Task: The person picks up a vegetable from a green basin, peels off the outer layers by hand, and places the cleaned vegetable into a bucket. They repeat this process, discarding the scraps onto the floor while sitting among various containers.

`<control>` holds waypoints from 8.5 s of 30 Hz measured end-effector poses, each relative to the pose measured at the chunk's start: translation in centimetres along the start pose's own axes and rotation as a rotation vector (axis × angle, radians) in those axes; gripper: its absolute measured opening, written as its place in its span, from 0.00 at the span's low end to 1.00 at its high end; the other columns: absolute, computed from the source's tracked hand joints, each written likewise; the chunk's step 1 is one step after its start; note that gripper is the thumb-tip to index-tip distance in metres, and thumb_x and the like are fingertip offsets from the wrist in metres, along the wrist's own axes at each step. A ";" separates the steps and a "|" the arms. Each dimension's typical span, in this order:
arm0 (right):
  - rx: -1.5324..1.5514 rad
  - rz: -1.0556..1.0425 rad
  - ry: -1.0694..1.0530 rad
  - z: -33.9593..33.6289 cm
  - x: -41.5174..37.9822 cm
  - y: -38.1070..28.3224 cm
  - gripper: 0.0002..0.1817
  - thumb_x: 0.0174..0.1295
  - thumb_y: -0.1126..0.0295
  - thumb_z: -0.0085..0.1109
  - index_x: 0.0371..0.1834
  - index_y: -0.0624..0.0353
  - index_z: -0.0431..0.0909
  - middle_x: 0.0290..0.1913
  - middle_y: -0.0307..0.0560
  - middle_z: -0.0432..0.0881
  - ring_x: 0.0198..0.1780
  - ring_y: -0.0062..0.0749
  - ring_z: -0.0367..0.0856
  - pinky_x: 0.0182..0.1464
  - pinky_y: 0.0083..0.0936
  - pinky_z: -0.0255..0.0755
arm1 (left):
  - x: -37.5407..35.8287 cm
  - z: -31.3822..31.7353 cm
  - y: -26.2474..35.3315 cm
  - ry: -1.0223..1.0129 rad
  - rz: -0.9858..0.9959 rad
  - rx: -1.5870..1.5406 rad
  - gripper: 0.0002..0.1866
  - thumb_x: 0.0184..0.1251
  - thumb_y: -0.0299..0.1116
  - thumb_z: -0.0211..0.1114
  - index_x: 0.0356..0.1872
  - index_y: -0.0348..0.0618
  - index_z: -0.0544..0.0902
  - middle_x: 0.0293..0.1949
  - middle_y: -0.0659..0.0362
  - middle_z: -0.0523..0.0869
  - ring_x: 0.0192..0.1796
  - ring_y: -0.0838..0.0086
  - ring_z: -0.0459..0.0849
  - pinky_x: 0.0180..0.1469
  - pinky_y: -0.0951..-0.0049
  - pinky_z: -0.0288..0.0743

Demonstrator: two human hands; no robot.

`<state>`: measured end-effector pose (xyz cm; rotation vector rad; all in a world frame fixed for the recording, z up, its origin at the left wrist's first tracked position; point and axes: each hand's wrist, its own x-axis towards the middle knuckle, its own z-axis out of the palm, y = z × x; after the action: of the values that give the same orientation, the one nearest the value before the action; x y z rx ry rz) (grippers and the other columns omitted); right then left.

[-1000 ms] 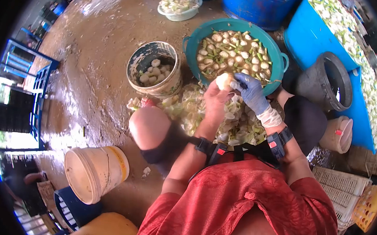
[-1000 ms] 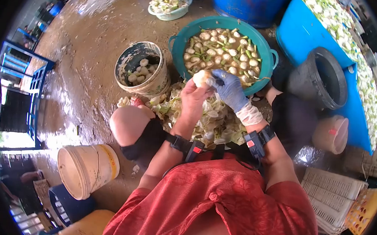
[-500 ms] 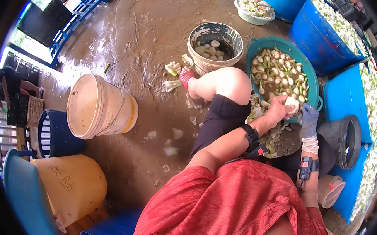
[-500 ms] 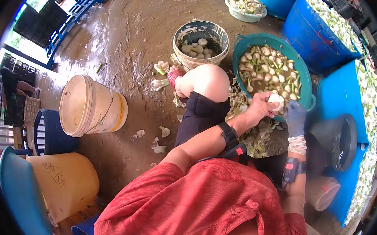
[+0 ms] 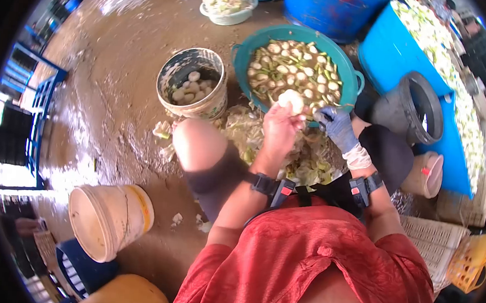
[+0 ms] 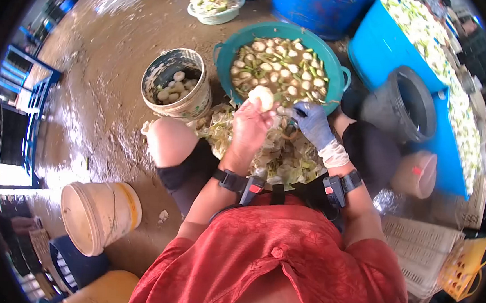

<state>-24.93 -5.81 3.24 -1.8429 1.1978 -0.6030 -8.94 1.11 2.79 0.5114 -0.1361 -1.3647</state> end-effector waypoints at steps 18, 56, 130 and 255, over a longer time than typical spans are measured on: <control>-0.260 -0.256 0.098 3.6 3.2 -1.9 0.04 0.50 0.71 0.54 0.27 0.59 0.76 0.27 0.54 0.79 0.31 0.51 0.78 0.34 0.38 0.72 | -0.4 -3.4 0.0 0.002 0.105 0.453 0.18 0.60 0.28 0.63 0.51 0.35 0.73 0.38 0.56 0.82 0.34 0.74 0.80 0.34 0.79 0.74; 0.397 -0.063 -0.330 6.8 1.9 6.9 0.16 0.57 0.72 0.57 0.48 0.66 0.76 0.44 0.50 0.81 0.43 0.25 0.77 0.44 0.25 0.73 | -1.1 -5.4 2.3 -0.027 0.070 0.982 0.19 0.52 0.44 0.68 0.29 0.35 0.78 0.23 0.65 0.75 0.28 0.82 0.70 0.29 0.76 0.66; -0.219 -0.353 -0.234 13.4 7.6 7.4 0.20 0.60 0.61 0.57 0.55 0.50 0.73 0.29 0.49 0.75 0.29 0.39 0.72 0.32 0.35 0.67 | 2.5 -12.2 -0.9 0.254 0.240 0.409 0.15 0.58 0.26 0.63 0.46 0.40 0.73 0.39 0.61 0.75 0.40 0.76 0.74 0.40 0.72 0.72; -0.757 0.276 -0.190 18.2 16.1 17.5 0.12 0.50 0.66 0.52 0.34 0.57 0.81 0.31 0.53 0.83 0.35 0.47 0.82 0.39 0.59 0.67 | 3.1 -8.6 5.0 0.272 -0.052 0.083 0.13 0.67 0.40 0.51 0.44 0.43 0.75 0.40 0.53 0.80 0.42 0.63 0.79 0.42 0.67 0.75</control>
<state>-13.07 -16.73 -21.96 -2.2054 1.6471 0.2230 -0.54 1.06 -3.26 0.7696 0.0434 -1.3299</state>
